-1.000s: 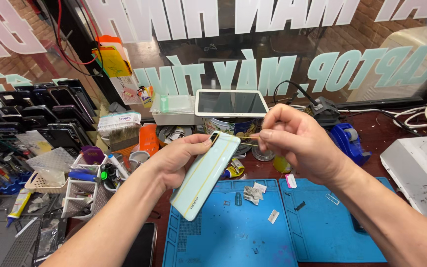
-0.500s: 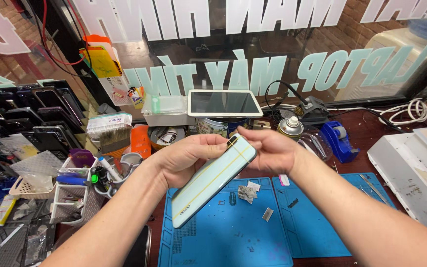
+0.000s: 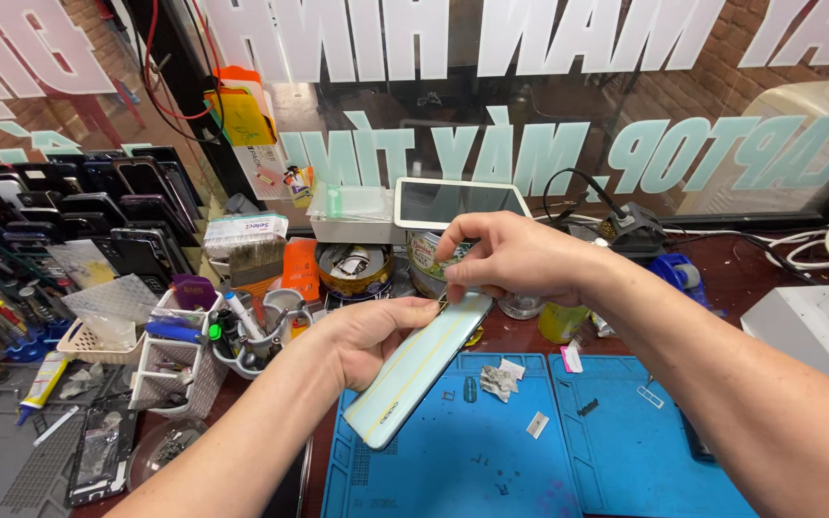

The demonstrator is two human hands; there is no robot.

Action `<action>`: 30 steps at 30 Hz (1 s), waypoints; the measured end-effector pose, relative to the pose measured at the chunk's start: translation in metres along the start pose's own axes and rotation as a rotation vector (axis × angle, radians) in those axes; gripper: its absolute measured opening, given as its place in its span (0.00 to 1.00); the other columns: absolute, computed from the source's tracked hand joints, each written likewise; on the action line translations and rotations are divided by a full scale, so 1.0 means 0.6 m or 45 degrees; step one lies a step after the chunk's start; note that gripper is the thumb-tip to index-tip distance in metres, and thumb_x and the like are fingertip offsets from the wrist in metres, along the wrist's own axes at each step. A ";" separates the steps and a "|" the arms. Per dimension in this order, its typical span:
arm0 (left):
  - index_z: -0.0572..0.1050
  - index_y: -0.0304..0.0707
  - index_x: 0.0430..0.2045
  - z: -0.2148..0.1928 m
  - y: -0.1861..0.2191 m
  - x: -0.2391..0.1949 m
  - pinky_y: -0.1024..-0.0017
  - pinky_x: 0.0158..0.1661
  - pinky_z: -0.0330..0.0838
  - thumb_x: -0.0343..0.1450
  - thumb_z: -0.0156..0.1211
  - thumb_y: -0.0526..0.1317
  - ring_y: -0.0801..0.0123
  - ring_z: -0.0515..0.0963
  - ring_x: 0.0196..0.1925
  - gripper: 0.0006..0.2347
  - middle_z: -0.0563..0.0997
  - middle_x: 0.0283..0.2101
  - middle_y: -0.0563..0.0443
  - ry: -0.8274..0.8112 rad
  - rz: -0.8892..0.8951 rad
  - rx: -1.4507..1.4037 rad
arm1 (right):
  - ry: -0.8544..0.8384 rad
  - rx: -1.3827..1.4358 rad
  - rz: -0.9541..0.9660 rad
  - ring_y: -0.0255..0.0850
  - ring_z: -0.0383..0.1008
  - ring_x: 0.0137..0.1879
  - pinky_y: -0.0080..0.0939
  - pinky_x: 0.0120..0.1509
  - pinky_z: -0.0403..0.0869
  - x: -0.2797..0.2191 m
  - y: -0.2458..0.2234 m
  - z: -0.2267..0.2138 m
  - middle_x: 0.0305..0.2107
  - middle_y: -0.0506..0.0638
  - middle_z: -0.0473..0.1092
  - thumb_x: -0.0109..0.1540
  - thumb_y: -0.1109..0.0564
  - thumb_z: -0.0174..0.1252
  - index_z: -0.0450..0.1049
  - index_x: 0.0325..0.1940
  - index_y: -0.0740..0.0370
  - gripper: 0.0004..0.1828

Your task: The person secures a light-blue smartphone with multiple rubber bands while repeatedly wiping the back and edges with a small white cloth. The person rotates the phone to access different sides and continues wiping throughout the clip.

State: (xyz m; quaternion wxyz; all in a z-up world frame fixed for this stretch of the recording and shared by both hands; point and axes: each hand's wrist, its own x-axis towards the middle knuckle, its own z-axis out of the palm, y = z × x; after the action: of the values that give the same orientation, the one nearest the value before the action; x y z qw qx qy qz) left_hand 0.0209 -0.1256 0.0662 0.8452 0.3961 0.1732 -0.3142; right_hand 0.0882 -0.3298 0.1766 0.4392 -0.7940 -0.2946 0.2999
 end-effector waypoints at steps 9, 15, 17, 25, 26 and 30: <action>0.79 0.40 0.43 -0.012 -0.004 0.035 0.54 0.39 0.82 0.73 0.58 0.37 0.61 0.86 0.38 0.07 0.86 0.40 0.45 0.387 0.072 -0.055 | 0.618 -0.615 -0.474 0.43 0.82 0.35 0.42 0.40 0.78 -0.009 0.071 0.057 0.29 0.52 0.81 0.56 0.58 0.65 0.79 0.40 0.61 0.09; 0.79 0.39 0.43 -0.017 -0.025 0.063 0.57 0.39 0.83 0.74 0.58 0.37 0.60 0.86 0.38 0.07 0.86 0.40 0.44 0.339 0.009 -0.035 | 1.007 -1.011 -0.840 0.50 0.80 0.40 0.47 0.44 0.77 -0.024 0.136 0.079 0.34 0.49 0.78 0.56 0.53 0.68 0.80 0.38 0.55 0.09; 0.79 0.35 0.44 -0.014 -0.031 0.070 0.59 0.39 0.84 0.74 0.58 0.37 0.60 0.86 0.38 0.08 0.86 0.40 0.42 0.256 -0.006 -0.090 | 0.905 -0.567 -0.560 0.44 0.81 0.38 0.43 0.42 0.79 -0.031 0.156 0.069 0.34 0.49 0.79 0.58 0.53 0.67 0.79 0.42 0.56 0.11; 0.80 0.36 0.43 0.018 -0.039 0.104 0.67 0.35 0.84 0.73 0.58 0.37 0.65 0.86 0.36 0.09 0.86 0.38 0.43 0.153 -0.104 -0.124 | 0.660 0.529 0.069 0.32 0.75 0.32 0.35 0.38 0.78 -0.036 0.221 0.049 0.29 0.51 0.76 0.66 0.54 0.61 0.80 0.47 0.68 0.14; 0.81 0.35 0.43 0.023 -0.039 0.111 0.68 0.34 0.84 0.73 0.59 0.37 0.66 0.86 0.35 0.09 0.86 0.38 0.44 0.151 -0.120 -0.131 | 0.654 0.562 0.033 0.31 0.75 0.33 0.34 0.38 0.78 -0.038 0.225 0.044 0.29 0.50 0.75 0.66 0.54 0.60 0.80 0.48 0.68 0.14; 0.80 0.31 0.41 0.029 -0.039 0.130 0.70 0.31 0.84 0.73 0.61 0.39 0.67 0.85 0.30 0.09 0.84 0.34 0.45 0.064 -0.205 -0.211 | 0.619 0.575 -0.004 0.31 0.77 0.34 0.33 0.41 0.78 -0.053 0.231 0.028 0.31 0.46 0.77 0.65 0.56 0.58 0.79 0.52 0.64 0.14</action>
State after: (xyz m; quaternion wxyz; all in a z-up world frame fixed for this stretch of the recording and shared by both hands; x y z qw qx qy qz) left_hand 0.0639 -0.1811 0.0221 0.8425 0.3175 0.2510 -0.3556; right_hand 0.0836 -0.4054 0.0548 0.6620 -0.7244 -0.1084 0.1588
